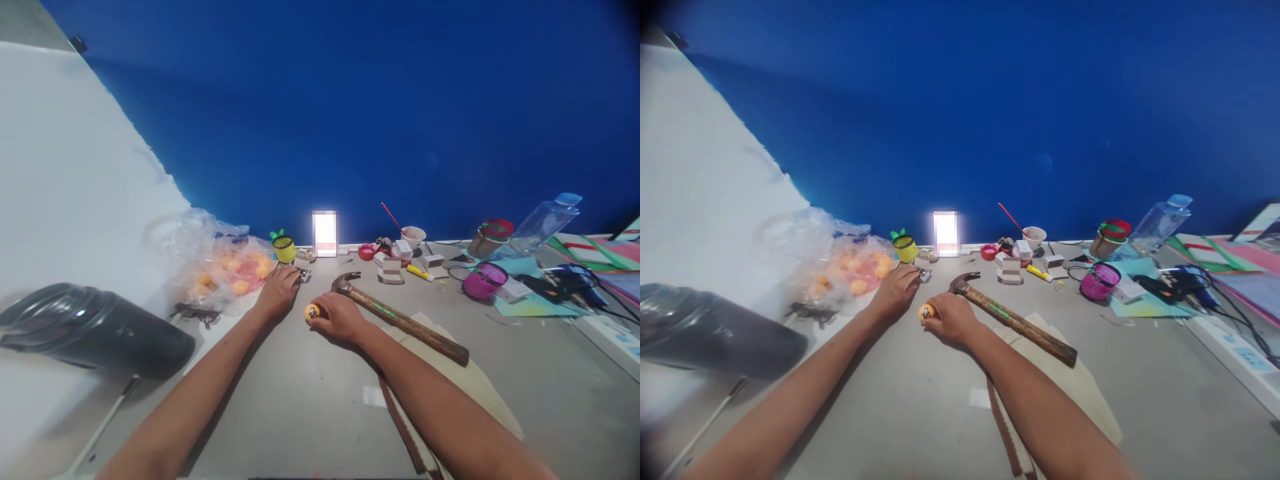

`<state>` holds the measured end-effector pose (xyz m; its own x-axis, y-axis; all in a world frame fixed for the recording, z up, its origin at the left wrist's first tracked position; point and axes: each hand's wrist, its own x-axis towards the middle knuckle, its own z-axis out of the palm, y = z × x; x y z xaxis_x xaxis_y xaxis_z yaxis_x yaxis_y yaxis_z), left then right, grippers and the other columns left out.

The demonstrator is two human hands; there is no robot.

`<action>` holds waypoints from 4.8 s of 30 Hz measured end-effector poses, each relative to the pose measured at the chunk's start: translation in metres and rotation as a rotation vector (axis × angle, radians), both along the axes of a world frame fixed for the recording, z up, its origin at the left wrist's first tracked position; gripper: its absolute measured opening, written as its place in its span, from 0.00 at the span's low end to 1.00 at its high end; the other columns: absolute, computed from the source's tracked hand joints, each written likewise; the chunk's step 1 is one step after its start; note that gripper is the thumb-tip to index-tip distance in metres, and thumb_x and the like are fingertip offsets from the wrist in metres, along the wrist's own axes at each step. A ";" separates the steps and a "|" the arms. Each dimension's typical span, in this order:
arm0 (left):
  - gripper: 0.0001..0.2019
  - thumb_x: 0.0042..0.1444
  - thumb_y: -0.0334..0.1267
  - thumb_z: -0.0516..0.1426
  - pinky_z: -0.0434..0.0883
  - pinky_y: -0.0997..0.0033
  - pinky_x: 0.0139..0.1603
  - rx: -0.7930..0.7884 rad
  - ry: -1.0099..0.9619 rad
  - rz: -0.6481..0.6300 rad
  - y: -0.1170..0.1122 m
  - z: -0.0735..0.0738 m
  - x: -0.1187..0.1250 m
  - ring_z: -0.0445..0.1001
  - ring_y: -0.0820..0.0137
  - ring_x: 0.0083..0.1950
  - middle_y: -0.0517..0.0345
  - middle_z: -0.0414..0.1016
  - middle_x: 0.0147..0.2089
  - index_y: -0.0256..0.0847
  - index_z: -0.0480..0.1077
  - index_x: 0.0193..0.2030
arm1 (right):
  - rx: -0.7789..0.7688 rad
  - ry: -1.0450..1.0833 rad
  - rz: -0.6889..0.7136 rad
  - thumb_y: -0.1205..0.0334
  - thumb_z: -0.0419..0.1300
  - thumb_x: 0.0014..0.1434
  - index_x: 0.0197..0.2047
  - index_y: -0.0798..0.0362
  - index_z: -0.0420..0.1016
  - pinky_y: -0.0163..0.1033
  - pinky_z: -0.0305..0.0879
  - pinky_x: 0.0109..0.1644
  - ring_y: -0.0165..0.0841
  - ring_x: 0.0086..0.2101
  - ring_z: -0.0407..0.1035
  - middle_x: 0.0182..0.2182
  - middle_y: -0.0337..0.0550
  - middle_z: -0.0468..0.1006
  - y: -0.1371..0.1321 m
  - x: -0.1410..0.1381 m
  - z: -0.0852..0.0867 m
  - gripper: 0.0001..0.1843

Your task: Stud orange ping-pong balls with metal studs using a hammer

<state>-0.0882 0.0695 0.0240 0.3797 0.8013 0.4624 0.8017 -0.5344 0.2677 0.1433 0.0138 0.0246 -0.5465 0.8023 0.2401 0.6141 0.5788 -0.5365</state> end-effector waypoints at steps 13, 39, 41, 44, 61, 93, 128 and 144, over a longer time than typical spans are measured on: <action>0.15 0.51 0.33 0.61 0.63 0.41 0.69 -0.100 -0.239 0.228 -0.005 -0.001 0.019 0.68 0.45 0.64 0.38 0.72 0.58 0.39 0.77 0.47 | 0.003 0.045 -0.024 0.54 0.71 0.60 0.42 0.52 0.81 0.38 0.55 0.41 0.34 0.38 0.69 0.36 0.41 0.80 0.000 0.000 0.002 0.11; 0.24 0.47 0.42 0.73 0.76 0.70 0.35 -0.881 -1.449 -0.122 -0.055 -0.006 0.064 0.80 0.69 0.34 0.53 0.83 0.40 0.38 0.76 0.50 | 0.207 0.033 -0.208 0.48 0.65 0.67 0.50 0.51 0.80 0.39 0.61 0.49 0.38 0.45 0.69 0.42 0.45 0.79 0.010 0.005 -0.007 0.16; 0.22 0.49 0.42 0.71 0.74 0.70 0.31 -0.902 -1.465 -0.177 -0.053 -0.006 0.063 0.78 0.70 0.31 0.55 0.81 0.37 0.38 0.75 0.49 | 0.214 0.036 -0.223 0.49 0.63 0.69 0.50 0.51 0.80 0.39 0.61 0.49 0.37 0.44 0.70 0.41 0.45 0.79 0.012 0.006 -0.007 0.15; 0.19 0.51 0.40 0.70 0.72 0.71 0.28 -0.921 -1.464 -0.202 -0.050 -0.004 0.060 0.74 0.72 0.27 0.56 0.79 0.33 0.37 0.75 0.49 | 0.235 0.021 -0.285 0.52 0.59 0.72 0.49 0.52 0.80 0.39 0.61 0.49 0.37 0.45 0.70 0.40 0.46 0.80 0.017 0.009 -0.005 0.14; 0.16 0.51 0.34 0.64 0.67 0.74 0.22 -0.979 -1.557 -0.173 -0.052 -0.001 0.056 0.74 0.71 0.25 0.46 0.81 0.38 0.34 0.75 0.48 | 0.143 0.013 -0.466 0.64 0.60 0.67 0.42 0.50 0.84 0.40 0.62 0.49 0.39 0.45 0.73 0.42 0.46 0.84 0.024 0.021 -0.003 0.09; 0.20 0.38 0.36 0.61 0.62 0.78 0.20 -0.402 -1.432 0.120 -0.019 -0.021 0.038 0.65 0.77 0.19 0.69 0.69 0.23 0.41 0.68 0.42 | 0.076 -0.652 -0.213 0.65 0.63 0.62 0.47 0.52 0.85 0.41 0.71 0.49 0.44 0.50 0.79 0.49 0.54 0.85 0.097 -0.097 0.065 0.12; 0.21 0.42 0.35 0.66 0.67 0.74 0.29 -0.444 -1.038 -0.112 -0.045 -0.013 0.050 0.70 0.72 0.28 0.59 0.77 0.31 0.37 0.79 0.47 | -0.812 1.092 -0.122 0.50 0.82 0.36 0.33 0.55 0.78 0.28 0.49 0.22 0.23 0.23 0.60 0.30 0.40 0.78 0.025 0.002 0.004 0.27; 0.20 0.40 0.37 0.71 0.73 0.68 0.41 -0.422 -1.020 -0.117 -0.047 -0.010 0.049 0.77 0.63 0.40 0.53 0.82 0.40 0.40 0.82 0.44 | -0.820 0.964 -0.088 0.55 0.80 0.40 0.32 0.55 0.82 0.27 0.52 0.19 0.23 0.20 0.63 0.28 0.42 0.81 0.029 0.001 -0.005 0.19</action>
<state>-0.0391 0.0226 0.0143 0.0601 0.9520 0.3000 0.0521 -0.3032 0.9515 0.1445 0.0428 0.0199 -0.3645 0.9283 -0.0733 -0.2047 -0.1567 -0.9662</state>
